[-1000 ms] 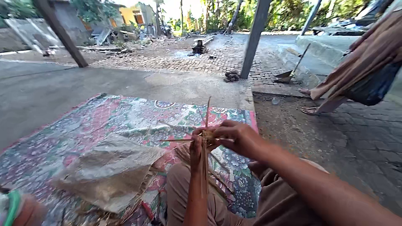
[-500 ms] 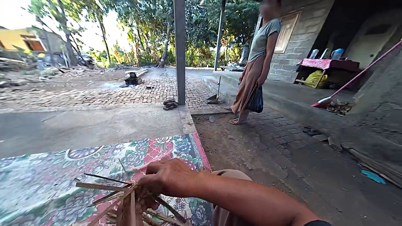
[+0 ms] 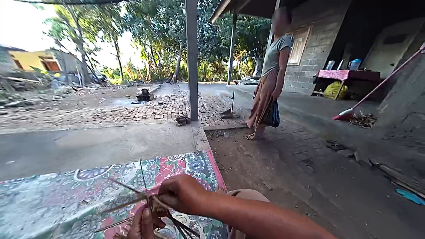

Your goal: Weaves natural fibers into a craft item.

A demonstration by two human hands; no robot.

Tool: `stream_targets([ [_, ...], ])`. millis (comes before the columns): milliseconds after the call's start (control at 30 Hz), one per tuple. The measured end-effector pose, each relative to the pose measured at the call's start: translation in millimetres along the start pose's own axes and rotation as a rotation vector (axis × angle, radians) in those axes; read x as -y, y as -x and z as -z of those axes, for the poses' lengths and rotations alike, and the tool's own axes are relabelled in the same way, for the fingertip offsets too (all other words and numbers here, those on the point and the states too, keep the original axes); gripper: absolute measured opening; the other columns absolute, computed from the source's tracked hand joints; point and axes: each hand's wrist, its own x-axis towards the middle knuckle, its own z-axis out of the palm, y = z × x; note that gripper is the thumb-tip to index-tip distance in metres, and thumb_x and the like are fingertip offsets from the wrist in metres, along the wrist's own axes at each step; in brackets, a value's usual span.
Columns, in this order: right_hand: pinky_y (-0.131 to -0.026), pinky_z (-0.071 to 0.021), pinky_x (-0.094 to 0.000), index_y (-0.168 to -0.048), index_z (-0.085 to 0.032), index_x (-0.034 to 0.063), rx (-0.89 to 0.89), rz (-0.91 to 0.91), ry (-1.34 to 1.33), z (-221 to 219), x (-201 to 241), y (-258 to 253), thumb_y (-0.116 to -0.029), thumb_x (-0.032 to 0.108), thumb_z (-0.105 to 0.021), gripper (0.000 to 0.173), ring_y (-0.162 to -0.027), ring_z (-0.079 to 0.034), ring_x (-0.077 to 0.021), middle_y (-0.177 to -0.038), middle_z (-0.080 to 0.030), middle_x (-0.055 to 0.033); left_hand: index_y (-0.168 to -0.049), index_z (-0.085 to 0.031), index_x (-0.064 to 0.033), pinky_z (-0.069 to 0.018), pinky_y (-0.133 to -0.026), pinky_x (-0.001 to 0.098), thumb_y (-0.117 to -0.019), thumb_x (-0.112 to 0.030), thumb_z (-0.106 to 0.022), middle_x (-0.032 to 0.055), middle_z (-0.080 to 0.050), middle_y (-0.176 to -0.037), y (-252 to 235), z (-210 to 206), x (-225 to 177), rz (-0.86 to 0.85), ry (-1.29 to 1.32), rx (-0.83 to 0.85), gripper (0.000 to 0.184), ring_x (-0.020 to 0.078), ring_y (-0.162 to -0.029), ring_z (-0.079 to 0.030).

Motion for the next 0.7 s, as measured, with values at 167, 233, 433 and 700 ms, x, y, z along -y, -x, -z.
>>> stream_targets([
  [167,-0.073,-0.0514,-0.0462,-0.097,-0.07,-0.0043,0.037,-0.14,-0.038,20,2,-5,-0.0993,0.012,-0.059,0.02,-0.076,-0.064,-0.0259,-0.082,-0.067,-0.0155,-0.136,-0.041,0.0116,-0.0531,-0.066,0.0152,-0.0895,-0.018,-0.071,0.0078,-0.058,-0.121,-3,7,-6,-0.194,-0.146,0.078,0.063,-0.0031,-0.077,-0.06],
  [233,-0.073,-0.0506,-0.0458,-0.097,-0.069,-0.0039,0.085,-0.173,-0.029,22,6,-6,-0.0993,0.013,-0.059,0.019,-0.077,-0.064,-0.0257,-0.082,-0.066,-0.0152,-0.139,-0.047,0.0042,-0.0557,-0.07,0.019,-0.0858,-0.027,-0.079,0.0152,-0.053,-0.135,-3,10,-4,-0.231,-0.193,0.124,0.07,0.0028,-0.09,-0.063],
  [433,-0.072,-0.0482,-0.0434,-0.097,-0.068,-0.0041,0.152,-0.162,-0.03,20,13,-6,-0.1005,0.013,-0.058,0.02,-0.076,-0.062,-0.0244,-0.081,-0.064,-0.0142,-0.133,-0.06,-0.0074,-0.0563,-0.075,0.0173,-0.0835,-0.036,-0.081,0.0104,-0.053,-0.139,-5,8,-1,-0.277,-0.159,0.143,0.061,0.0059,-0.111,-0.061],
  [700,-0.063,-0.0489,-0.0345,-0.111,-0.068,-0.0047,0.127,-0.088,-0.202,14,14,-6,-0.1015,0.01,-0.057,0.02,-0.062,-0.056,-0.0166,-0.074,-0.063,-0.0119,-0.131,-0.05,-0.0092,-0.0568,-0.087,0.0212,-0.0897,-0.022,-0.075,-0.0068,-0.062,-0.124,-4,-1,-7,-0.232,0.073,0.092,0.05,0.0026,-0.104,-0.064],
])
